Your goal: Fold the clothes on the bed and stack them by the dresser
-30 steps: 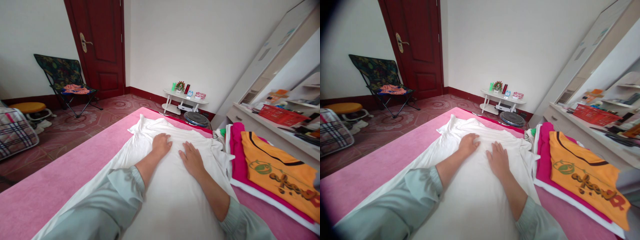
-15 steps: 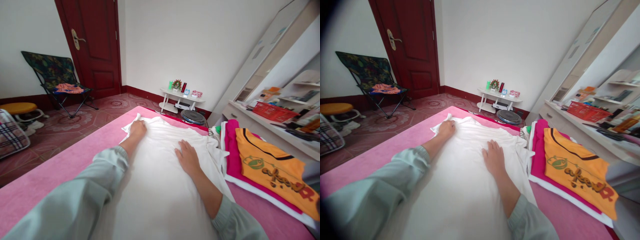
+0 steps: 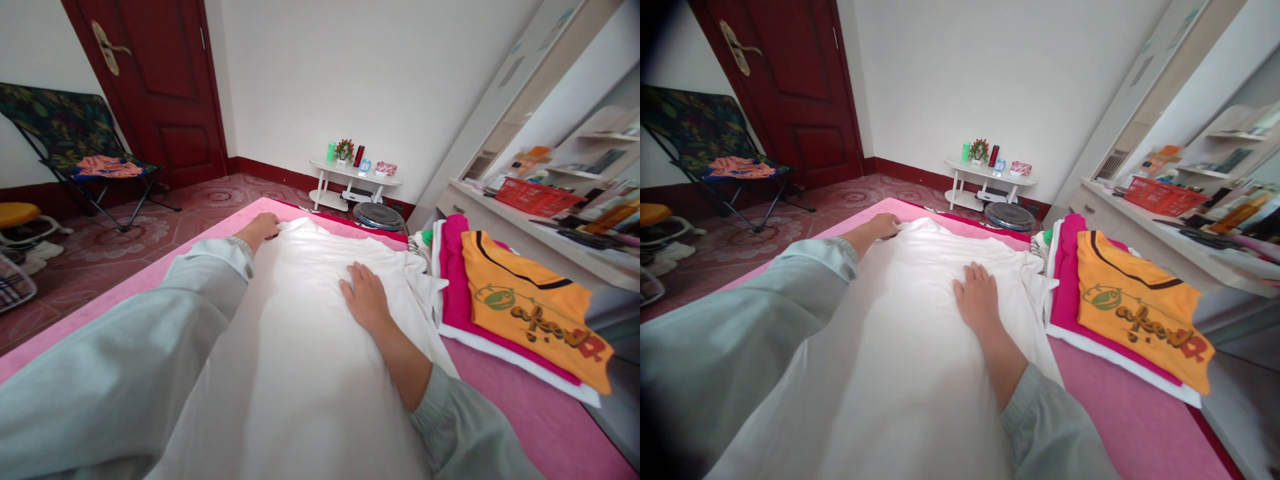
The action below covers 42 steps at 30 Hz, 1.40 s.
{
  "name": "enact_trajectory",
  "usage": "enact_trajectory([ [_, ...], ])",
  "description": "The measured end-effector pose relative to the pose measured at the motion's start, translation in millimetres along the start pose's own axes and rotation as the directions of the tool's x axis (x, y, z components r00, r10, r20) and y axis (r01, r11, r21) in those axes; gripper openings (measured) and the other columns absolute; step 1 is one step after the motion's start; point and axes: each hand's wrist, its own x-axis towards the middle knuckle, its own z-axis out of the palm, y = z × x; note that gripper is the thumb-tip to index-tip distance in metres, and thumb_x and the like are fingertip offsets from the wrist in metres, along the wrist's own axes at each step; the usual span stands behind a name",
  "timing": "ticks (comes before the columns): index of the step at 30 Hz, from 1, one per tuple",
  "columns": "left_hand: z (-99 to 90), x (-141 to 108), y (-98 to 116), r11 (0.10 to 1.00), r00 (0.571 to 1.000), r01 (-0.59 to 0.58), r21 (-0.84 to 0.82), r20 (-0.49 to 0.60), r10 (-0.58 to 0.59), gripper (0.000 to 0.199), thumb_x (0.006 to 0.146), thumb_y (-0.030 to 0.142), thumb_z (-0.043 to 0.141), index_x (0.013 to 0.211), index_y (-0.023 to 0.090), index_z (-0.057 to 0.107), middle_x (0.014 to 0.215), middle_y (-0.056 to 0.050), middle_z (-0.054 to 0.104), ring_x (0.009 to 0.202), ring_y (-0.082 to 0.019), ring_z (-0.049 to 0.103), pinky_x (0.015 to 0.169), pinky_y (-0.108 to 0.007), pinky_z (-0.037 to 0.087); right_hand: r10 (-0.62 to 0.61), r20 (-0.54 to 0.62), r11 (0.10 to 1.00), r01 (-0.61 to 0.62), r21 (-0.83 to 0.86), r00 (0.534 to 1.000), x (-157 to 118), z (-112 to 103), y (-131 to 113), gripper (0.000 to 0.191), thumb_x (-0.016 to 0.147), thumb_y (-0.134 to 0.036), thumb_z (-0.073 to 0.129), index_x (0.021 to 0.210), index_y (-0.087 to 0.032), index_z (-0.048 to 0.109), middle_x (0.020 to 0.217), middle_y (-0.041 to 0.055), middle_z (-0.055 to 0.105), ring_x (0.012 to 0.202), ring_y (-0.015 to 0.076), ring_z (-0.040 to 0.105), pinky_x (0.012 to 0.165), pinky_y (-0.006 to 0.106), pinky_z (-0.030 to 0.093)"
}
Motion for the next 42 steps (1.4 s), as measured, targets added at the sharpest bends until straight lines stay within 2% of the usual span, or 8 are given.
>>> enact_trajectory([
  [3, 0.2, -0.2, -1.7, 1.0, 1.0, 0.026, 0.018, -0.004, -0.025, 0.026, 0.07, 0.015, 0.065, 0.096, 0.011, 0.066, 0.087, -0.01, 0.07, 0.089, -0.025, 0.064, 0.079, -0.029, 0.048, 0.0, 0.006, 1.0, 0.0, 0.001, 1.0, 0.2, -0.3, -0.3, 0.048, 0.093, -0.039, 0.035, 0.133, -0.014, 0.046, 0.145, 0.0132, 0.039, 0.134, 0.0258, 0.031, 0.108, 0.043, 0.023],
  [7, 8.5, -10.6, 4.6, 0.998, 0.98, 0.055, 0.01, -0.192, -0.052, 0.044, 0.082, 0.011, 0.05, 0.123, 0.0, 0.043, 0.121, -0.024, 0.054, 0.108, -0.029, 0.056, 0.088, -0.035, 0.045, 0.004, 0.011, 1.0, -0.004, 0.003, 1.0, 0.4, -0.8, -0.2, 0.048, 0.093, -0.039, 0.034, 0.133, -0.014, 0.045, 0.145, 0.0127, 0.039, 0.134, 0.0257, 0.031, 0.108, 0.043, 0.023],
  [11, 22.8, -24.8, 28.8, 0.99, 0.961, -0.141, 0.009, -0.241, 0.139, 0.047, 0.086, 0.012, 0.044, 0.132, 0.007, 0.037, 0.137, -0.017, 0.041, 0.123, -0.025, 0.043, 0.101, -0.032, 0.036, 0.002, 0.012, 1.0, -0.002, 0.001, 1.0, 0.4, -0.4, 0.1, 0.048, 0.093, -0.039, 0.035, 0.133, -0.015, 0.046, 0.145, 0.0125, 0.039, 0.134, 0.0256, 0.032, 0.108, 0.043, 0.024],
  [16, 40.9, -31.6, 58.5, 0.863, 0.86, -0.504, 0.035, 0.119, 0.497, 0.04, 0.092, 0.033, 0.036, 0.129, 0.02, 0.047, 0.138, -0.006, 0.046, 0.128, -0.02, 0.039, 0.108, -0.032, 0.027, -0.003, -0.004, 1.0, 0.003, -0.001, 1.0, 0.5, 0.7, 0.6, 0.047, 0.093, -0.039, 0.035, 0.132, -0.015, 0.046, 0.144, 0.0129, 0.04, 0.133, 0.0261, 0.032, 0.108, 0.043, 0.024],
  [24, 54.9, -41.0, 72.7, 0.915, 0.902, -0.398, 0.066, 0.212, 0.376, 0.065, 0.092, 0.058, 0.023, 0.144, 0.019, 0.026, 0.153, -0.016, 0.018, 0.139, -0.035, 0.016, 0.107, -0.058, 0.013, 0.039, -0.028, 0.999, -0.038, 0.016, 0.999, -0.1, -0.1, 2.6, 0.057, 0.092, -0.045, 0.035, 0.137, -0.01, 0.039, 0.146, 0.0169, 0.036, 0.136, 0.0275, 0.028, 0.109, 0.043, 0.022],
  [30, 49.7, -91.1, 59.3, 0.867, 0.839, -0.496, 0.05, 0.284, 0.464, 0.074, 0.085, 0.07, 0.021, 0.147, 0.03, 0.018, 0.156, -0.007, 0.015, 0.142, -0.03, 0.008, 0.111, -0.052, 0.012, 0.079, -0.04, 0.996, -0.078, 0.041, 0.996, -1.4, -2.0, 0.5, 0.065, 0.092, -0.052, 0.03, 0.142, -0.011, 0.029, 0.149, 0.0173, 0.029, 0.139, 0.0298, 0.021, 0.108, 0.049, 0.02],
  [36, 37.3, -81.1, 19.1, 0.909, 0.928, -0.357, 0.216, 0.193, 0.319, 0.077, 0.087, 0.067, 0.014, 0.146, 0.019, 0.026, 0.155, -0.01, 0.016, 0.142, -0.029, 0.011, 0.113, -0.047, 0.008, 0.396, -0.075, 0.917, -0.398, -0.019, 0.915, 3.0, -0.9, 13.1, 0.068, 0.09, -0.047, 0.035, 0.135, 0.005, 0.035, 0.139, 0.0289, 0.039, 0.132, 0.0371, 0.031, 0.105, 0.051, 0.024],
  [42, 46.3, -104.5, 34.5, 0.918, 0.955, -0.295, 0.265, 0.122, 0.272, 0.067, 0.092, 0.055, 0.018, 0.145, 0.014, 0.029, 0.154, -0.014, 0.016, 0.141, -0.031, 0.013, 0.112, -0.048, 0.013, 0.266, -0.207, 0.962, -0.272, 0.002, 0.942, -2.1, -8.3, 12.6, 0.04, 0.087, -0.034, 0.041, 0.116, -0.012, 0.056, 0.121, 0.0167, 0.055, 0.113, 0.029, 0.048, 0.094, 0.04, 0.035],
])
